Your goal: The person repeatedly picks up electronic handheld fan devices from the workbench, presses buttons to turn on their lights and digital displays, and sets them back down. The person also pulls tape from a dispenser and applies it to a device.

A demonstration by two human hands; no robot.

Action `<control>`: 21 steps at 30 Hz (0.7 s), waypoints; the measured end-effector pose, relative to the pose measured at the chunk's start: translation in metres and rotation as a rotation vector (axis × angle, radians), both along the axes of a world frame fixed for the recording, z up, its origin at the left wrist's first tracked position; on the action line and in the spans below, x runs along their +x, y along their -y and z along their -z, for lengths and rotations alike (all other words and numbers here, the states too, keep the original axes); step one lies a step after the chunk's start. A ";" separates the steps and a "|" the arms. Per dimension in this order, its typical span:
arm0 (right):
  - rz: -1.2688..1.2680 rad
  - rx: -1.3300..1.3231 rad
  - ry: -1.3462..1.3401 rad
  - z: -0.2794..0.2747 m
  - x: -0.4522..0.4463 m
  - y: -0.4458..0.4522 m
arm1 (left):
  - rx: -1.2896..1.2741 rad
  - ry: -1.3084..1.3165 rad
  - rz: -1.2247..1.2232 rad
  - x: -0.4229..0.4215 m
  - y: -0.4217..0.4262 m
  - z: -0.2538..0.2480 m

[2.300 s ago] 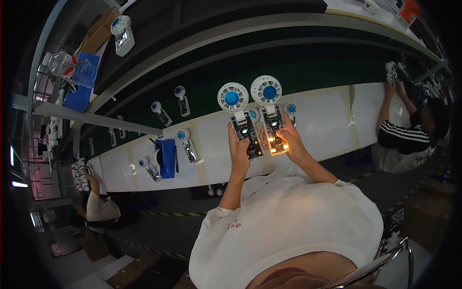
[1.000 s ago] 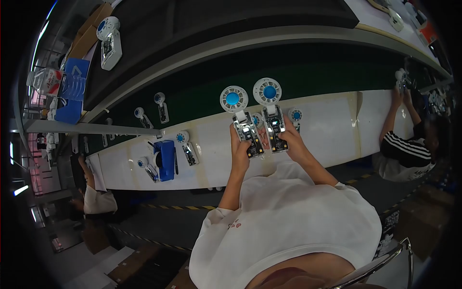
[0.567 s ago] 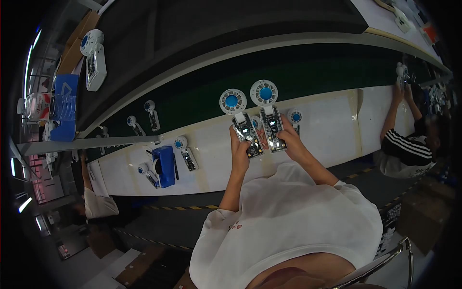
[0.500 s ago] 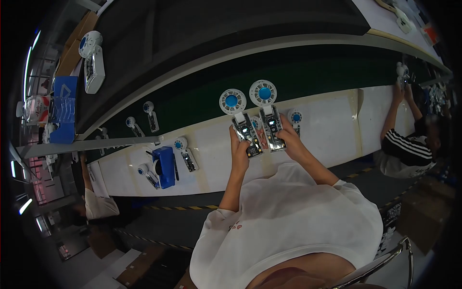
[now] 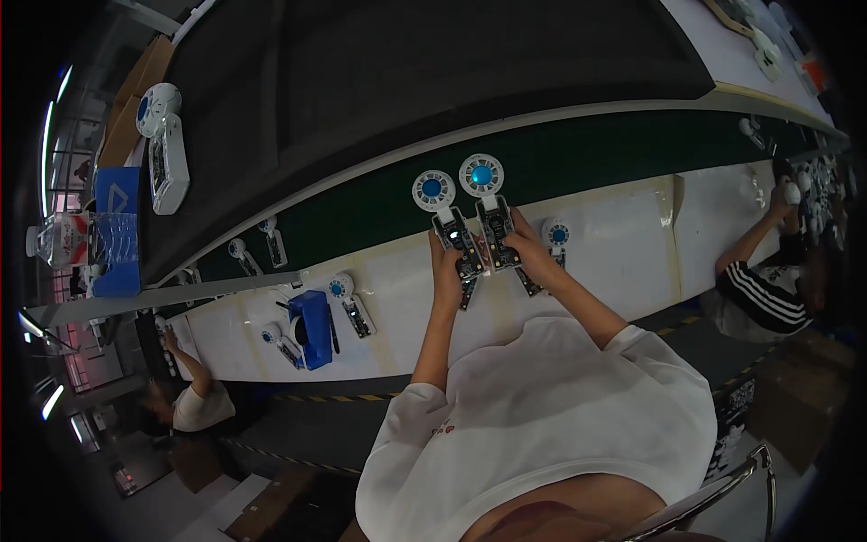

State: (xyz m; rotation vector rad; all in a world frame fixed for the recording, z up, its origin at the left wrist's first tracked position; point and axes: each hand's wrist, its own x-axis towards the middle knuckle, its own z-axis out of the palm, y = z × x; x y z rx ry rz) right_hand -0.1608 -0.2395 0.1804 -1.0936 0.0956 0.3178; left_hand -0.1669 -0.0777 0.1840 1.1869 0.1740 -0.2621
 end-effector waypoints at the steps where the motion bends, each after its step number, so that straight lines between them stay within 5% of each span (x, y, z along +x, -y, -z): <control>1: -0.011 0.004 -0.033 0.011 0.010 -0.001 | 0.037 -0.023 -0.027 0.011 -0.002 0.018; 6: 0.052 -0.130 -0.058 0.084 0.065 -0.003 | 0.099 -0.067 -0.180 0.061 -0.020 0.105; 11: 0.096 -0.286 -0.157 0.112 0.100 0.005 | 0.455 0.006 -0.227 0.083 -0.039 0.126; 16: 0.100 -0.194 -0.217 0.119 0.097 0.006 | 0.142 -0.003 -0.162 0.075 -0.040 0.133; 21: 0.170 -0.404 -0.162 0.150 0.105 0.012 | 0.032 0.047 -0.111 0.048 -0.026 0.105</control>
